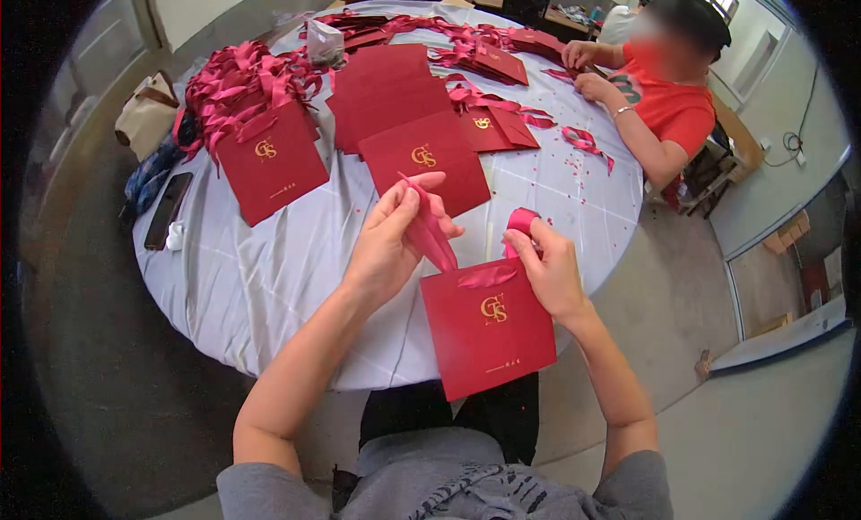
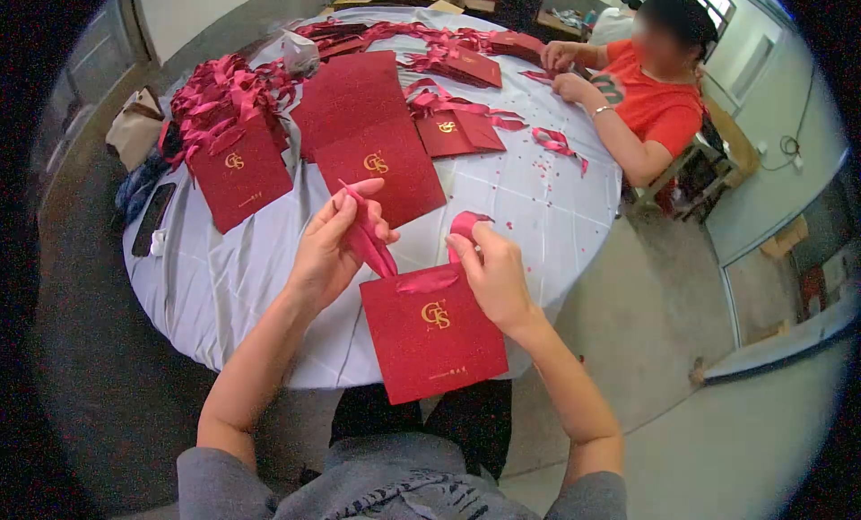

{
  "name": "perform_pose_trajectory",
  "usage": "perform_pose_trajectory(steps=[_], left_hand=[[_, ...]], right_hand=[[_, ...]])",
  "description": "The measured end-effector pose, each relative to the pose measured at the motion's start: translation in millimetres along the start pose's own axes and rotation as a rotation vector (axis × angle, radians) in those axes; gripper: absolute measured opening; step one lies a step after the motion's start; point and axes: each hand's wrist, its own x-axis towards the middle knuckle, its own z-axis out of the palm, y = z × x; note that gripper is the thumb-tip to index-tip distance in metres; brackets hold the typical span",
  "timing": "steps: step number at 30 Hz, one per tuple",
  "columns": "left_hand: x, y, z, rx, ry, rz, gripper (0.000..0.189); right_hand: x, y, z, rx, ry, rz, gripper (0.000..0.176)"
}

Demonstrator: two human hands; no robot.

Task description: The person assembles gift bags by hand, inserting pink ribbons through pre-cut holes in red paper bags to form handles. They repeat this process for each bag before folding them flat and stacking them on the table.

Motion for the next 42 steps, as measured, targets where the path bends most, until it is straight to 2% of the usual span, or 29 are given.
perform_pose_trajectory(steps=[2, 4, 7, 9, 10, 11, 12, 13, 14, 15, 16, 20, 22, 23, 27, 29, 30, 34, 36, 37, 39, 41, 42], left_hand=[[2.2, 0.7, -4.1, 0.036, -0.017, 0.023, 0.035], [3.0, 4.1, -1.9, 0.091, -0.012, 0.049, 0.034], [2.5, 14.5, 7.5, 0.332, 0.056, 0.037, 0.034], [3.4, 9.9, 0.3, 0.894, 0.257, 0.261, 0.037], [5.1, 1.5, -18.3, 1.298, 0.387, 0.552, 0.047], [-0.1, 5.8, 3.6, 1.518, 0.359, 0.720, 0.052], [-8.7, 9.8, 28.2, 1.730, 0.324, 0.895, 0.058], [-17.7, 5.3, 37.4, 1.764, 0.112, 0.909, 0.058], [-23.9, 1.6, 41.5, 1.648, -0.210, 0.747, 0.051], [-29.5, -8.0, 40.9, 1.693, -0.468, 0.593, 0.047], [-34.2, -20.9, 47.8, 1.723, -0.617, 0.483, 0.051], [-44.5, -43.4, 40.8, 1.838, -0.788, 0.258, 0.072], [-43.3, -42.6, 40.4, 1.824, -0.812, 0.251, 0.072], [-42.4, -42.6, 40.4, 1.815, -0.823, 0.249, 0.072], [-42.3, -41.3, 38.8, 1.753, -0.794, 0.218, 0.069], [-40.2, -41.8, 36.1, 1.651, -0.929, 0.339, 0.060], [-41.0, -43.8, 31.3, 1.606, -0.960, 0.377, 0.051], [-41.9, -49.5, 24.4, 1.525, -0.925, 0.328, 0.050], [-42.2, -50.4, 23.1, 1.508, -0.935, 0.321, 0.044], [-43.1, -52.3, 22.5, 1.511, -0.922, 0.317, 0.044], [-45.6, -58.3, 19.6, 1.430, -0.861, 0.332, 0.042], [-49.1, -63.9, 19.0, 1.382, -0.810, 0.479, 0.040], [-44.1, -70.7, 17.0, 1.315, -0.793, 0.609, 0.033]], right_hand=[[-3.6, -1.4, -2.9, -0.060, 0.022, 0.063, 0.018], [-3.5, -9.3, -0.4, 0.079, 0.124, 0.012, 0.014], [-4.7, -10.5, -2.4, 0.120, 0.154, 0.103, 0.012], [-6.7, 3.2, 0.0, 0.080, 0.131, 0.192, 0.013], [-9.9, 17.2, 6.2, 0.116, 0.157, 0.183, 0.013], [-10.8, 21.9, 9.2, 0.153, 0.186, 0.172, 0.014], [-14.3, 25.5, 6.3, 0.147, 0.125, 0.261, 0.012], [-15.2, 26.0, 5.9, 0.131, 0.115, 0.251, 0.012], [-15.2, 26.8, 6.1, 0.116, 0.098, 0.240, 0.013], [-15.2, 28.5, 5.0, 0.116, 0.082, 0.230, 0.017], [-14.4, 32.7, 4.6, 0.112, 0.087, 0.231, 0.017], [-8.2, 48.8, 0.2, 0.235, 0.088, 0.294, 0.025], [-3.3, 54.5, -6.4, 0.128, 0.066, 0.379, 0.027], [-1.2, 56.5, -5.6, 0.013, 0.160, 0.340, 0.033], [7.4, 64.6, -10.9, -0.206, 0.229, 0.262, 0.044], [7.9, 56.0, -14.2, -0.248, 0.270, 0.201, 0.038], [8.5, 46.5, -19.5, -0.340, 0.276, 0.106, 0.034], [0.9, 11.5, -35.8, -0.237, 0.092, 0.108, 0.022], [-7.9, 9.9, -34.7, -0.101, -0.246, 0.011, 0.016], [-11.0, 2.6, -31.9, -0.140, -0.321, 0.056, 0.014], [-21.8, 4.2, -25.8, -0.181, -0.313, 0.013, 0.015], [-25.9, -6.1, -23.5, -0.252, -0.270, -0.016, 0.014], [-24.6, -11.2, -25.0, -0.266, -0.295, -0.005, 0.015]])
